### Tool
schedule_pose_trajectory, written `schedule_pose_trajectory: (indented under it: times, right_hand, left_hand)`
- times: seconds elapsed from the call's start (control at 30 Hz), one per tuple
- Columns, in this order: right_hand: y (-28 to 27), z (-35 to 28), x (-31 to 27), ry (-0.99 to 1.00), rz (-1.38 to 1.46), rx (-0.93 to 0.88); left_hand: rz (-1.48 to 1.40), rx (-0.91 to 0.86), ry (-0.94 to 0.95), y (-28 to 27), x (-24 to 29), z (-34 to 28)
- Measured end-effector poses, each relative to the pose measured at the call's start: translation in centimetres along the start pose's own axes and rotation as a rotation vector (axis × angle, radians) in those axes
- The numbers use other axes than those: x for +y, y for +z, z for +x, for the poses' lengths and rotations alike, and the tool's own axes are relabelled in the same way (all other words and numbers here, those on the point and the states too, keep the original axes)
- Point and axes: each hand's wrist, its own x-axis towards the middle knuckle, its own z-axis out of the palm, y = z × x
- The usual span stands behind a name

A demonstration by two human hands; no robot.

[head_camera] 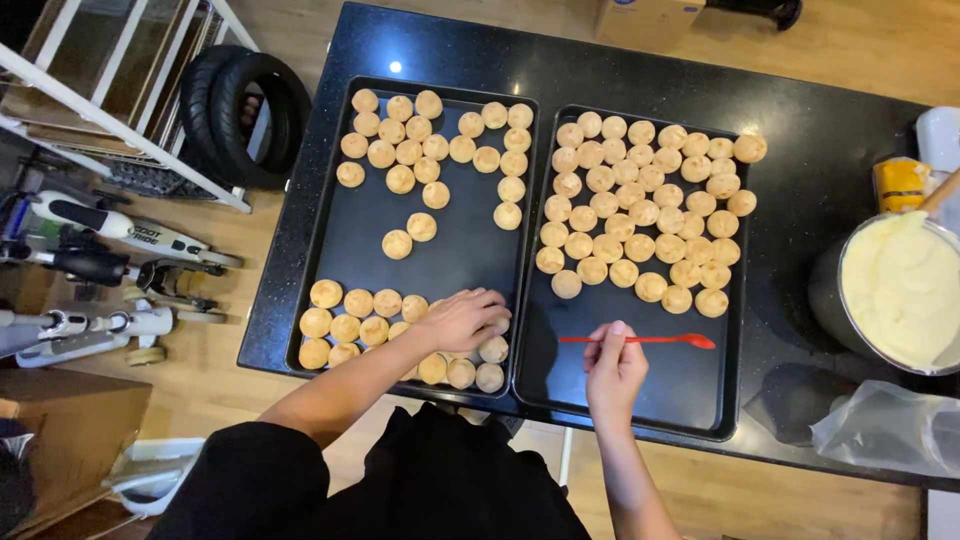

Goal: The recorder arranges cream puffs on baking trays and uses a small spoon to prepare them for filling.

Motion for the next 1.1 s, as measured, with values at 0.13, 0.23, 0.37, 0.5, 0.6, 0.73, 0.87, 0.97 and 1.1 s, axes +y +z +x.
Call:
schedule_pose_trajectory:
  times: [0.13, 0.23, 0.37, 0.5, 0.6, 0.73, 0.87, 0.97, 1.1]
  right_hand:
    - [-0.2, 0.4, -0.3, 0.013, -0.038, 0.043]
    - [0.2, 1.3, -0.6, 0.030, -0.033, 0.066]
    - [1.8, 2.5, -1.3, 0.018, -0.019, 0.051]
    - [2.9, 3.0, -1.9, 0.028, -0.037, 0.015]
    - [2.9, 3.3, -0.9, 0.057, -0.015, 0.006]
    - [2.7, 3.2, -0.6, 0.072, -0.048, 0.007]
    - [2.2, 3.0, -0.7, 0.055, -0.048, 0.024]
    - [1.8, 2.8, -0.9, 0.046, -0.048, 0.036]
    - [1.1, 2.6, -0.6, 0.031, -0.025, 0.024]
  left_hand:
    - [-0.063, 0.106, 0.044, -1.6, -1.5, 0.7]
    - [0.145, 0.399, -0.241, -5.1, -3.1, 3.3]
    - [0.533, 0.595, -0.576, -6.2, -9.7, 5.8]
    - [0.592, 0.493, -0.606, -4.8, -15.0, 7.5]
    - [0.541, 0.397, -0.650, -5.7, -13.6, 8.8]
    - [0.534, 0.163, -0.510, -5.6, -11.2, 11.7]
    - [0.547, 0.236, -0.330, -5.1, -11.0, 13.3]
    - [0.570, 0.144, -0.355, -5.9, -10.3, 13.0]
    - [0.461, 0.168, -0.507, -5.4, -9.7, 10.8]
